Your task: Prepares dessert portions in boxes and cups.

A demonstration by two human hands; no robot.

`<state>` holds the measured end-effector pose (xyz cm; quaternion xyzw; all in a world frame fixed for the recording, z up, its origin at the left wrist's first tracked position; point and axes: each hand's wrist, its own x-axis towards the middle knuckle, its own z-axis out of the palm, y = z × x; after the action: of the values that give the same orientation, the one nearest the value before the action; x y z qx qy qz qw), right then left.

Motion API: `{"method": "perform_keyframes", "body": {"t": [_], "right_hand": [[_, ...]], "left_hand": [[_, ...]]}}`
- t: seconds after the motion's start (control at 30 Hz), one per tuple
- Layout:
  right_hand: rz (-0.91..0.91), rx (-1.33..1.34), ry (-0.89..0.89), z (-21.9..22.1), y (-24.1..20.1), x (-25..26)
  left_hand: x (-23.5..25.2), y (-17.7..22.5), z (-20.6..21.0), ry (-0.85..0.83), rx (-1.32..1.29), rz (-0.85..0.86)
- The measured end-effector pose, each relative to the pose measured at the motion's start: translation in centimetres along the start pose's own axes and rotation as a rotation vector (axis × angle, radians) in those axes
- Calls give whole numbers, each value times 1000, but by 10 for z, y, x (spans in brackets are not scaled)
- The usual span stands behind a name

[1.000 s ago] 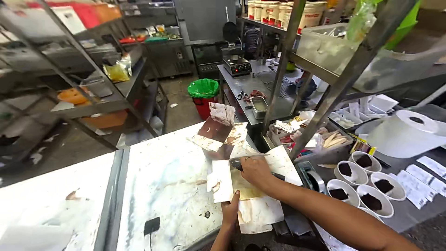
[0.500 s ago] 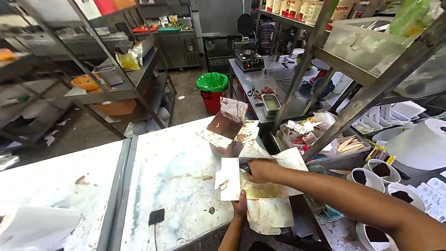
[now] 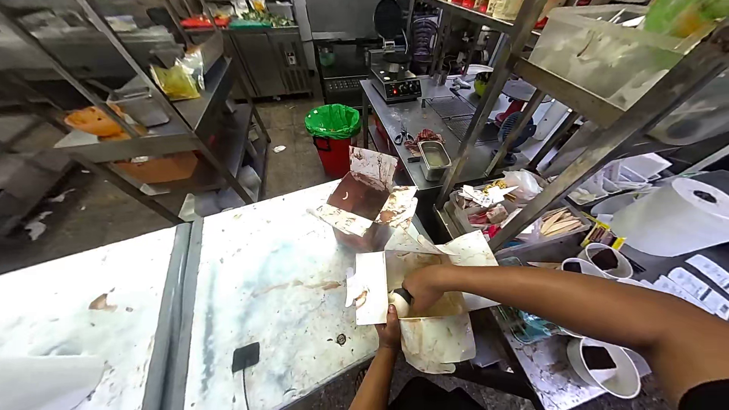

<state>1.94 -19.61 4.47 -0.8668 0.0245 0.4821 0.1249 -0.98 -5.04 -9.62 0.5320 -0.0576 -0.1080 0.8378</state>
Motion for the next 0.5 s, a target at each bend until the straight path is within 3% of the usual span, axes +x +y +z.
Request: {"method": "perform_keyframes", "body": {"t": [0.17,0.4,0.5], "right_hand": [[-103,46,-104,4,6,-4],[-57,518,-157,-3,25,-42],[-36,559,-132,-5,38,-54]], "left_hand": [[0,-1,-4,-39,-20,9],[-1,16,-10,-116,92,-120],[0,8,-16,-111,39,-124]]}}
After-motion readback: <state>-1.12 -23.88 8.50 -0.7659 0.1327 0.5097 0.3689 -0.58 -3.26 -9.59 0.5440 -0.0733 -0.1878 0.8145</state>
